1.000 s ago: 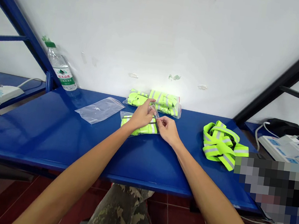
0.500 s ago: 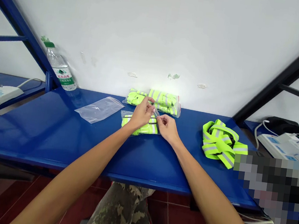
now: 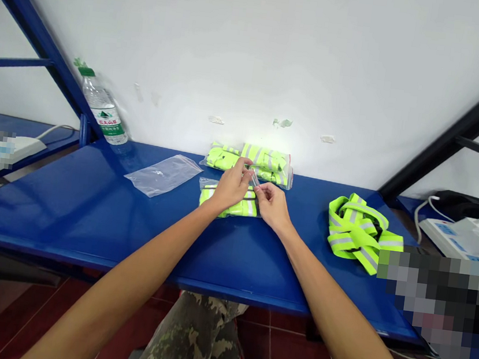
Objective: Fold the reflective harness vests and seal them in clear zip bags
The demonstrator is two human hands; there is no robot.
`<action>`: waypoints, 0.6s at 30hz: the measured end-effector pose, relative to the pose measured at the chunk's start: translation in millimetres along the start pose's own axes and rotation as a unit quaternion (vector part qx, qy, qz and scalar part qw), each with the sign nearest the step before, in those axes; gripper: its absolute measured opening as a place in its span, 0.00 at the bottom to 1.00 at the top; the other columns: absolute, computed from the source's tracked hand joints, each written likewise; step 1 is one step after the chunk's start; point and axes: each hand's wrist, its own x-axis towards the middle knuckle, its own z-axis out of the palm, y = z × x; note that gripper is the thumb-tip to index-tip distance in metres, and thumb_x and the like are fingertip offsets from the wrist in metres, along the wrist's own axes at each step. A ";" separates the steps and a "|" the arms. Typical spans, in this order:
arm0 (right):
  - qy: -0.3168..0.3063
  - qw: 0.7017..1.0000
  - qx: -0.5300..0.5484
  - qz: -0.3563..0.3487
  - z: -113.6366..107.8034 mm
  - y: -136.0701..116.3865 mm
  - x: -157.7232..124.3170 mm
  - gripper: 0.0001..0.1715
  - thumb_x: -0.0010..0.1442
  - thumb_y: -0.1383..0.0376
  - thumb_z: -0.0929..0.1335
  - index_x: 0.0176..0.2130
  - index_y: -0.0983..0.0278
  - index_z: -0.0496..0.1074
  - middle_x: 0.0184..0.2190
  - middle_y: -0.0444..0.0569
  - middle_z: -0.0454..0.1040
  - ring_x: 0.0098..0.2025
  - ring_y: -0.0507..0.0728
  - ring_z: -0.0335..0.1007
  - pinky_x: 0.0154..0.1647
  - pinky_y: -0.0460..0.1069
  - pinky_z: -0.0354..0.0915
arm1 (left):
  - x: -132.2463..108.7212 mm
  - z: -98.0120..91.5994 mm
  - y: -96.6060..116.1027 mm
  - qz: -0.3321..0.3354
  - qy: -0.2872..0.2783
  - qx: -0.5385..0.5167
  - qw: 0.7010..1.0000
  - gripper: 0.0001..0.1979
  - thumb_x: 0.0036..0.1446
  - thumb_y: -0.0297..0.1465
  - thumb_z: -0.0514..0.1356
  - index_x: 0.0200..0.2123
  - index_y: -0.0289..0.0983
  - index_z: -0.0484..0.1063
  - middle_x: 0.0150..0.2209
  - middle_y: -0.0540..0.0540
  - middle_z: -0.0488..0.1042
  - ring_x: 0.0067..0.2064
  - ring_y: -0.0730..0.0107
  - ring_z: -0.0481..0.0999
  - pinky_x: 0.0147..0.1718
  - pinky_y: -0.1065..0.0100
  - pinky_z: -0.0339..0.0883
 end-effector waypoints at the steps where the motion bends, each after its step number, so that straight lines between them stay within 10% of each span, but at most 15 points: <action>1: 0.005 1.000 0.005 -0.001 0.5 1.1 0.4 0.28 0.52 0.41 0.70 0.32 0.63 0.71 0.24 0.46 0.72 0.25 0.53 0.64 0.25 0.48 0.58 | -1.3 -0.1 1.3 0.005 -0.007 0.010 1.000 0.14 0.67 0.31 0.48 0.54 0.38 0.62 0.39 0.43 0.77 0.43 0.60 0.77 0.46 0.61 0.66; 18: -0.025 0.996 -0.067 -0.050 1.2 -8.7 -3.0 0.25 0.60 0.44 0.65 0.38 0.64 0.71 0.29 0.49 0.75 0.28 0.54 0.67 0.27 0.48 0.58 | 4.1 -1.3 -4.5 -0.061 0.015 -0.071 0.996 0.14 0.61 0.26 0.53 0.50 0.41 0.63 0.33 0.50 0.77 0.35 0.67 0.76 0.38 0.66 0.66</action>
